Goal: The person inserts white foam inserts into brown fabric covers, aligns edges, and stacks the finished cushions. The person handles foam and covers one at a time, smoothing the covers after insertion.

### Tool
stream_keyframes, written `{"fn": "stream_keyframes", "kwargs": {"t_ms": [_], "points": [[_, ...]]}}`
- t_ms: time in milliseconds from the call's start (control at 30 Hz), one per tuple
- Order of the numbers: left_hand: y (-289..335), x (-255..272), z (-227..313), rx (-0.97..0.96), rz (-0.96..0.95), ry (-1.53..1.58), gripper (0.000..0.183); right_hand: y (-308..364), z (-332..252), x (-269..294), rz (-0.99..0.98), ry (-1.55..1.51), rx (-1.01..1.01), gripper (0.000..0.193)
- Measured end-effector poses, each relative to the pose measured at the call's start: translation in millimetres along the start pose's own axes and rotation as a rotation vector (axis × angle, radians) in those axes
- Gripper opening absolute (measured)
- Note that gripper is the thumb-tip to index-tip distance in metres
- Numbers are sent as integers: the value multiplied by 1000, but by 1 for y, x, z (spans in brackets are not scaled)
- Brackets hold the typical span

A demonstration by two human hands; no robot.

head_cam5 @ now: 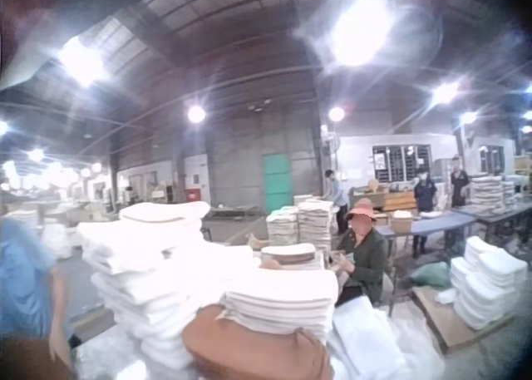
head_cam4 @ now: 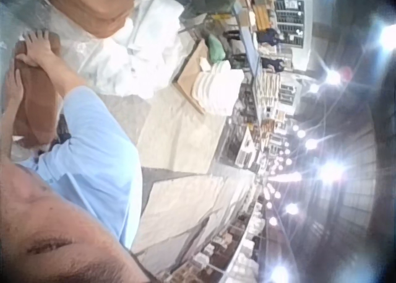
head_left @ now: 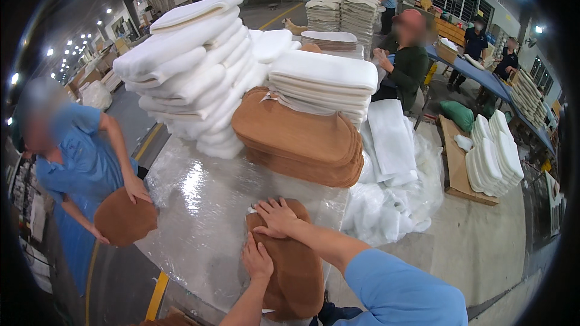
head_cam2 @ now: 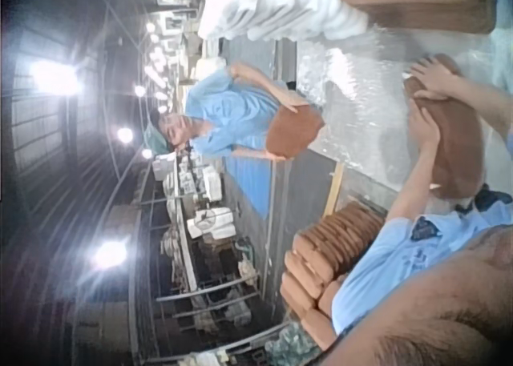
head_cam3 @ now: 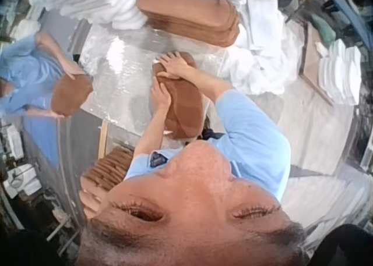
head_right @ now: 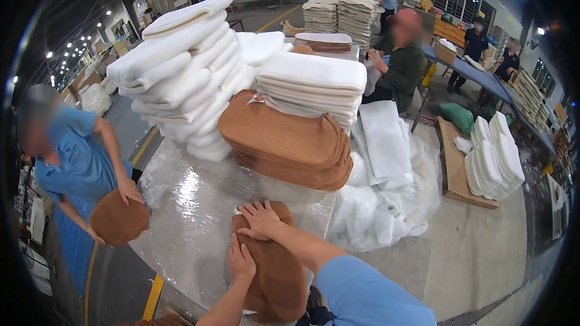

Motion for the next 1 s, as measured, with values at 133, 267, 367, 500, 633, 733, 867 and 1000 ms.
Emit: {"fn": "stream_keyframes", "kwargs": {"t_ms": [133,267,367,500,633,733,867,1000], "points": [[2,3,-2,-8,12,-38,56,4,-8,2,-12,32,-67,87],[5,3,6,0,-41,-9,56,28,-5,0,81,62,-173,83],[-4,15,13,-39,35,6,55,66,-33,-4,185,117,-115,78],[2,24,16,-49,41,-41,55,166,-60,-6,312,-8,-55,74],[-1,26,19,-75,85,-53,55,238,-56,-30,448,-222,-294,79],[5,19,16,-56,69,-37,54,251,-47,-34,580,-391,-353,85],[2,14,16,-32,6,-15,54,251,-35,-29,628,-531,-382,96],[3,20,22,-28,63,57,54,244,-11,-28,687,-666,-472,104]]}}
Point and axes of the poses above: each hand's wrist, its own y-axis away from the middle knuckle, its own x-axis out of the back of the hand, z = x × y, the point moved 9 cm from there along -y, towards the middle knuckle, and after that the axes turned 1 degree about x, right-handed, at the moved point
